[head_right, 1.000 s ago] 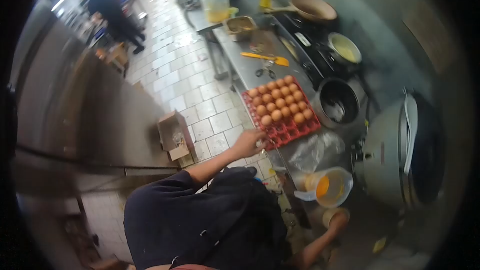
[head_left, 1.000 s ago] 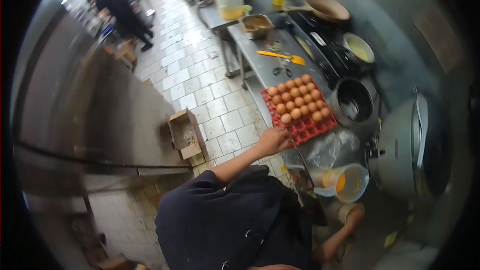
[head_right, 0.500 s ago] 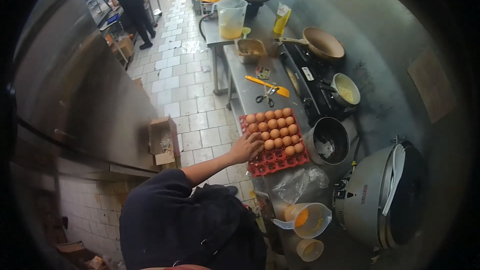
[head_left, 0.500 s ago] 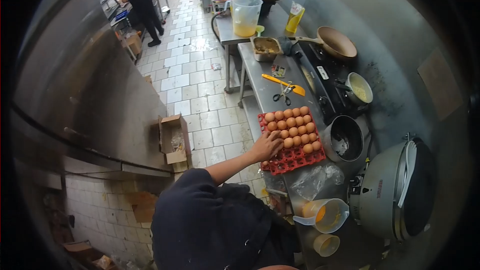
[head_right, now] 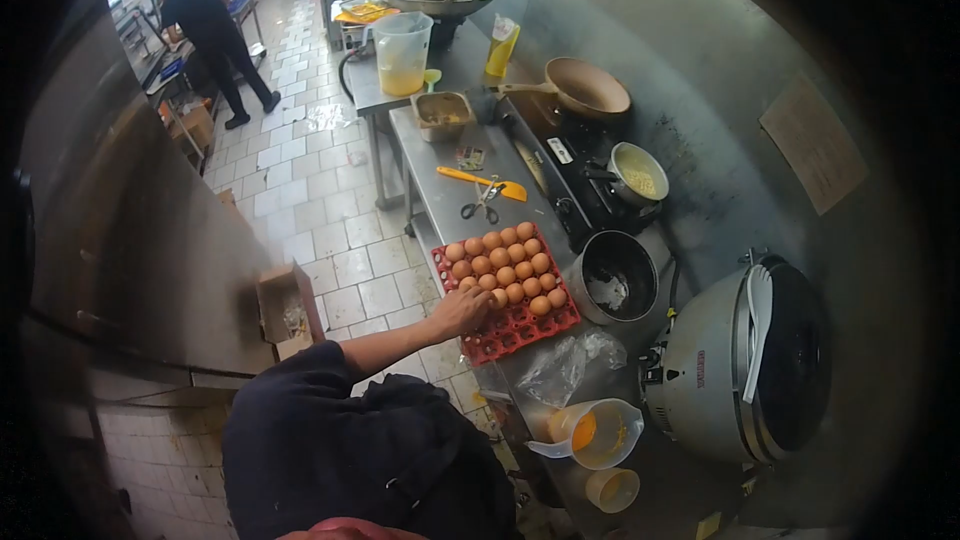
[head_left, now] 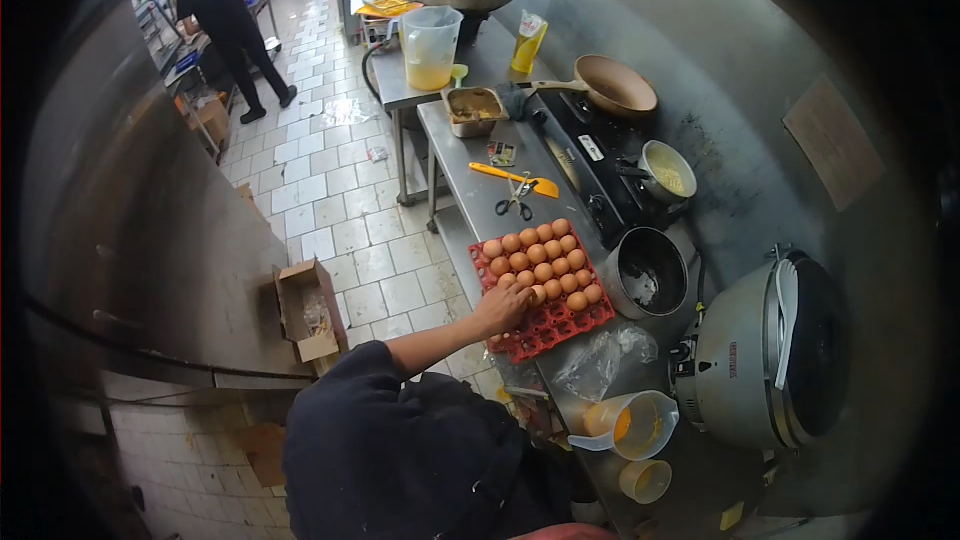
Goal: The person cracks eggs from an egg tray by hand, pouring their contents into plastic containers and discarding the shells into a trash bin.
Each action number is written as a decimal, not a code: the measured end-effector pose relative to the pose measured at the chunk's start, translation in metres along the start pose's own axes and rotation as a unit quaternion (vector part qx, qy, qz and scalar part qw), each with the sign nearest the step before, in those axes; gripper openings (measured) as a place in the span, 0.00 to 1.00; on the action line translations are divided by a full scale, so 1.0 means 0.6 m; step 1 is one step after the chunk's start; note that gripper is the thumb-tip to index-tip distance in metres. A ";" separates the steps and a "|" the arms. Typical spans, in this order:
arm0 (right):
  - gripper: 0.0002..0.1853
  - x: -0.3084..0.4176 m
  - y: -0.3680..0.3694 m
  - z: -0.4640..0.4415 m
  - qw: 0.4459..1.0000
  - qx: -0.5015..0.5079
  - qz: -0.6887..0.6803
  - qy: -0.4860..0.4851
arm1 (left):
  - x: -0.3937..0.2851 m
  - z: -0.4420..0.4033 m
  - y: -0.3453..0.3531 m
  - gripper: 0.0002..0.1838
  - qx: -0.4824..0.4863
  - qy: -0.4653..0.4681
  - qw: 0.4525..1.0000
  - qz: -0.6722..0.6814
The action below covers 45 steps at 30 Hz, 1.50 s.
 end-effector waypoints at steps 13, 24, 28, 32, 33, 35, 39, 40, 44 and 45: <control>0.24 0.501 -0.258 0.140 0.719 0.071 -0.504 -0.473 | -0.277 0.056 -0.163 0.42 0.125 0.042 0.803 0.582; 0.19 0.320 -0.120 0.038 0.835 -0.059 -0.472 -0.275 | -0.293 0.102 -0.099 0.20 0.154 -0.001 0.776 0.611; 0.15 0.249 -0.182 0.030 0.910 -0.292 -0.185 -0.228 | -0.248 0.107 -0.061 0.13 0.142 -0.063 0.724 0.672; 0.14 0.163 -0.078 0.031 0.939 -0.285 -0.010 -0.193 | -0.211 0.121 -0.033 0.12 0.143 -0.092 0.741 0.649; 0.14 0.147 -0.054 0.034 0.949 -0.258 -0.001 -0.182 | -0.205 0.124 -0.034 0.14 0.161 -0.096 0.743 0.643; 0.14 0.134 -0.014 0.048 0.958 -0.232 0.002 -0.171 | -0.200 0.125 -0.042 0.13 0.159 -0.098 0.746 0.640; 0.16 0.132 0.034 0.061 0.975 -0.160 0.002 -0.157 | -0.196 0.124 -0.043 0.13 0.158 -0.101 0.746 0.639; 0.16 0.132 0.038 0.062 0.976 -0.155 0.003 -0.156 | -0.196 0.124 -0.046 0.13 0.164 -0.107 0.746 0.637; 0.17 0.137 0.054 0.067 0.977 -0.143 0.004 -0.157 | -0.188 0.123 -0.051 0.12 0.132 -0.112 0.750 0.638; 0.17 0.139 0.057 0.063 0.977 -0.141 0.000 -0.160 | -0.185 0.123 -0.050 0.12 0.128 -0.114 0.752 0.636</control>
Point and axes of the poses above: each hand's wrist, its own z-axis away from the middle knuckle, its own y-axis out of the palm, x = y × z, the point moved 5 cm from there along -z, towards the middle knuckle, and after that the axes turned 3 degrees about -z, right-handed, at the moved point
